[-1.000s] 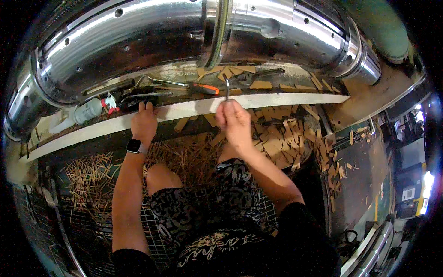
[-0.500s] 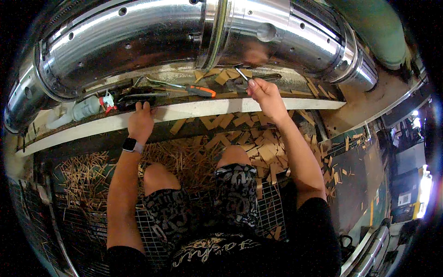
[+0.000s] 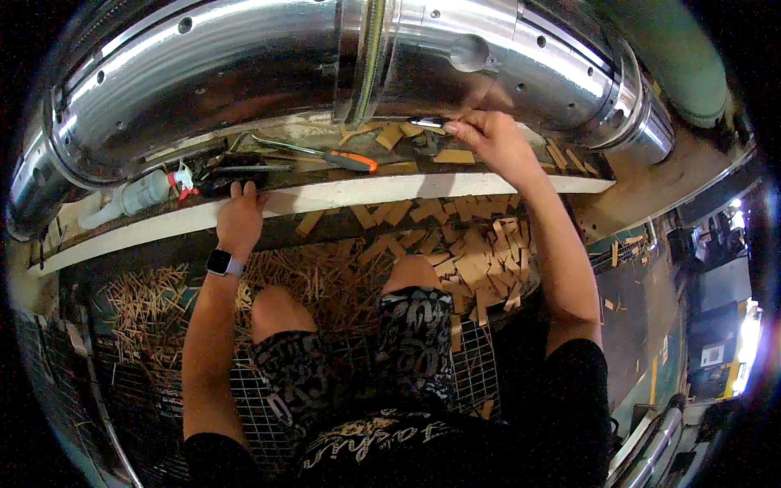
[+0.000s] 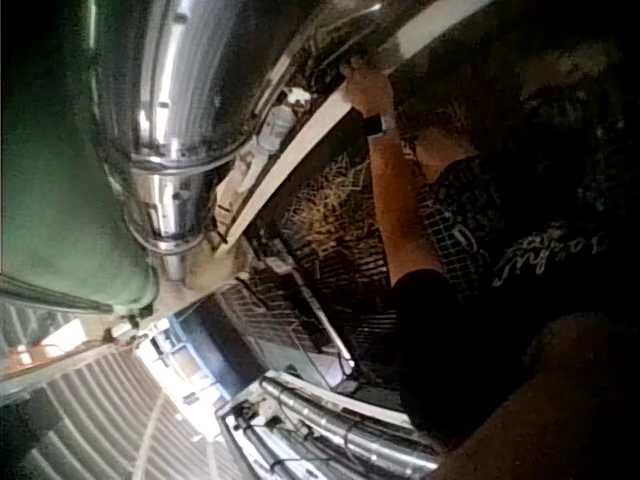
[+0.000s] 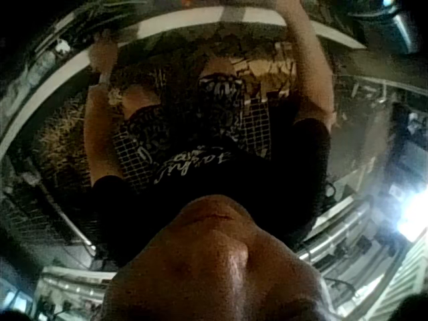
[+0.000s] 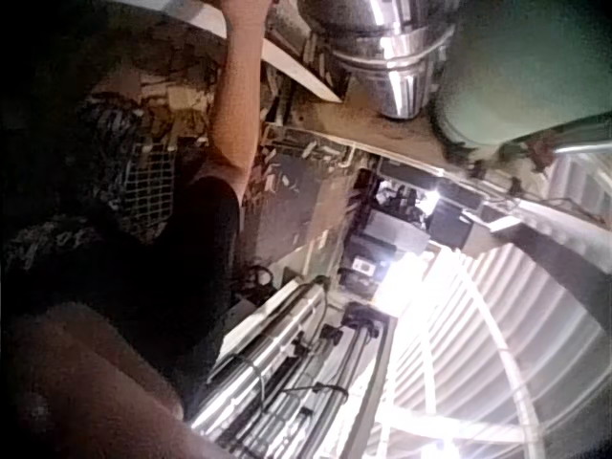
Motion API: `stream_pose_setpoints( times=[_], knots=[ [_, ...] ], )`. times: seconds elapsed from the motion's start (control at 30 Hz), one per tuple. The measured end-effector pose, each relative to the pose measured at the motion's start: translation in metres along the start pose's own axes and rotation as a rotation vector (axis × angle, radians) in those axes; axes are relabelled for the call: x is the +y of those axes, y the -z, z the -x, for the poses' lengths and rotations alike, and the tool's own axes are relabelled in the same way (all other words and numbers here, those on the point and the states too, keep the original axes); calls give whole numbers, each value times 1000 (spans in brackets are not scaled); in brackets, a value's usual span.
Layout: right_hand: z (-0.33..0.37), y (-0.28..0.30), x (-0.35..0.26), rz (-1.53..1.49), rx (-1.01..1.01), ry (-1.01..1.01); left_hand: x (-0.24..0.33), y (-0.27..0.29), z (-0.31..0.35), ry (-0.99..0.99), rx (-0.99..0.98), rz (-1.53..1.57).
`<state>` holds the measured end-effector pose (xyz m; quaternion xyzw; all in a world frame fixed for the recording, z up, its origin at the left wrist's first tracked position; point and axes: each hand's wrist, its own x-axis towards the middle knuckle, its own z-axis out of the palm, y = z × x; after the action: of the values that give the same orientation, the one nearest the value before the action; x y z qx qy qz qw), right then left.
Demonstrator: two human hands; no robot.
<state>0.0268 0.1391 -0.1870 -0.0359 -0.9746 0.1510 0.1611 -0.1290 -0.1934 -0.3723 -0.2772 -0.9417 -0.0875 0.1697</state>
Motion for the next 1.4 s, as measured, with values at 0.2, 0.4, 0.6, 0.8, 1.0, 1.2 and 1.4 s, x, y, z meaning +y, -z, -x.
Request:
stream_pose_setpoints(
  times=[0.2,0.4,0.6,0.8,1.0,1.2,1.4],
  knots=[
    [12,-29,6,154,253,68,4,-2,-1,15,25,-31],
    [25,-63,-13,138,540,-59,6,0,-1,46,-18,-43],
    [14,-44,5,249,340,52,1,-3,-4,8,0,-56],
    [23,-64,-10,217,468,-67,-1,-13,0,-22,28,-21],
    [23,-66,-15,286,552,-70,1,-9,1,-79,150,-44],
    [37,-97,-34,124,623,-347,-13,-24,-1,-68,133,-98],
    [39,-93,-34,67,590,-226,-2,2,1,-3,-2,-6]
  ],
)
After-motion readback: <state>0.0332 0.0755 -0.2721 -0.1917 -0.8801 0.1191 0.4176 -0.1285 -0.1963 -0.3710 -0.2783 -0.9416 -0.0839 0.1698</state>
